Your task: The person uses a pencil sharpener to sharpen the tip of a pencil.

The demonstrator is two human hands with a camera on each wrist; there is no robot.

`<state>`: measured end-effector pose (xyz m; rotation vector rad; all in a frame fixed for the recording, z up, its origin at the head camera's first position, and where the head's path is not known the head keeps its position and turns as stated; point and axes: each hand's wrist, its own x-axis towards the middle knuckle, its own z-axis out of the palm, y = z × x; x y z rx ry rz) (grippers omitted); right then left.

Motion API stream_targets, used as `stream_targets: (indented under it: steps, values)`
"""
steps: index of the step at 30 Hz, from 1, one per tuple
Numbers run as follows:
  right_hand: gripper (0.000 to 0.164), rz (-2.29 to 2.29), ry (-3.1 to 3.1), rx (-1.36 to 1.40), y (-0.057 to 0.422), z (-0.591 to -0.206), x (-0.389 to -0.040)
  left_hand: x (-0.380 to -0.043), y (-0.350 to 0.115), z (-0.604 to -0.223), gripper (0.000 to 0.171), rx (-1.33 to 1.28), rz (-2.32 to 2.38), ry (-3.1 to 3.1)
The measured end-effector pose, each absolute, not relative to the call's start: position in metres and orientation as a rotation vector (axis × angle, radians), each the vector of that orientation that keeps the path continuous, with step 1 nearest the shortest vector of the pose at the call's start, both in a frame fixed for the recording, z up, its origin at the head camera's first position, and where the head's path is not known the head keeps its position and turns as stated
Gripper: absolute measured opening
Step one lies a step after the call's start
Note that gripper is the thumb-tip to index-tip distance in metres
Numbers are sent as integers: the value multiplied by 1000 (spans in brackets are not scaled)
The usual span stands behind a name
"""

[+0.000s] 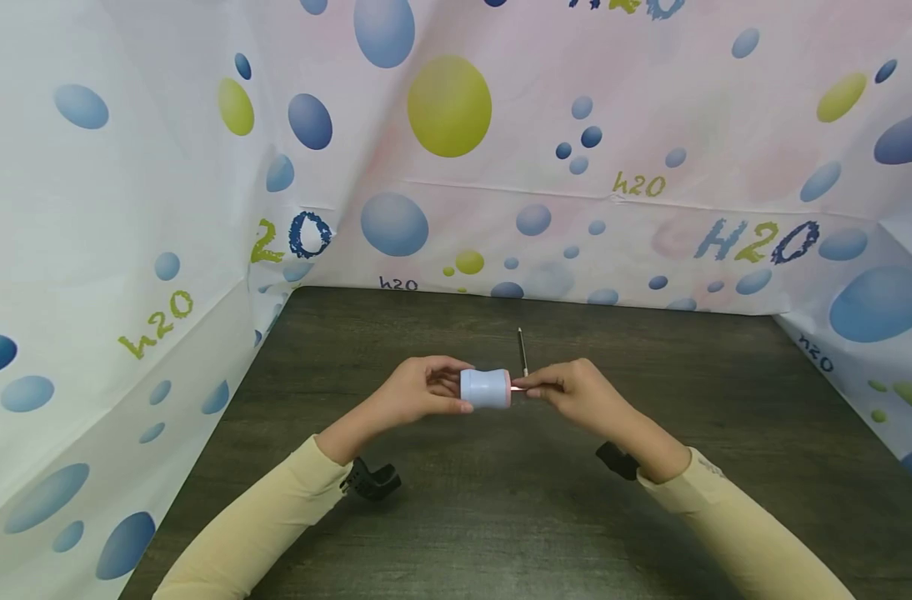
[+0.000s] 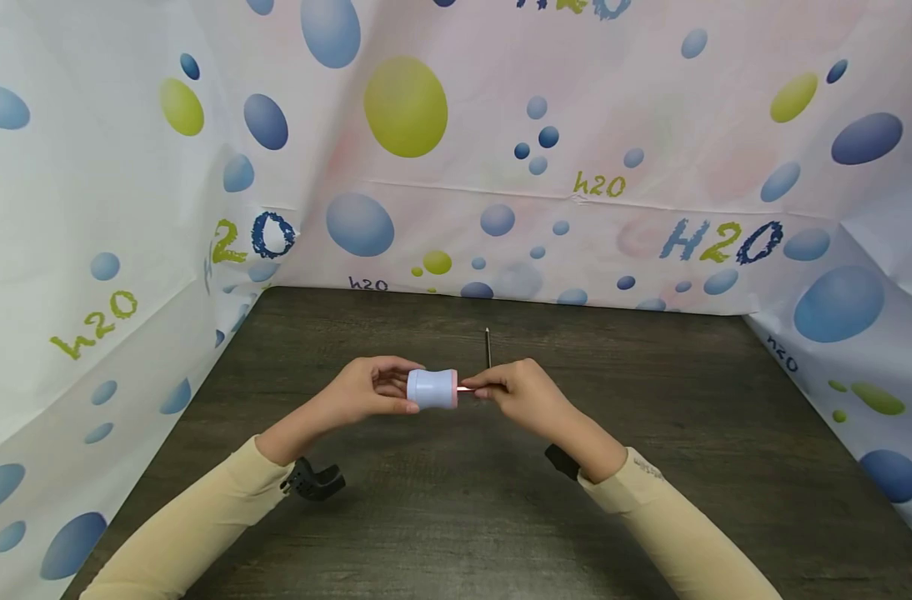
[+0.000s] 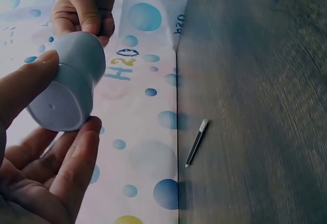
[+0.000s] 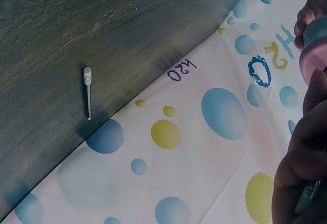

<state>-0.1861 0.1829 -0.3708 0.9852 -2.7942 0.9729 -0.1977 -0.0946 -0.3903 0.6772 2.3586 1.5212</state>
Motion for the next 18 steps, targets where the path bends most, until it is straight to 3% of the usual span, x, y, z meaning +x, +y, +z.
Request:
stream_targets:
  steps: [18]
  values:
    - [24, 1178, -2939, 911, 188, -365, -189, -192, -96, -387, 55, 1153, 1175, 2766]
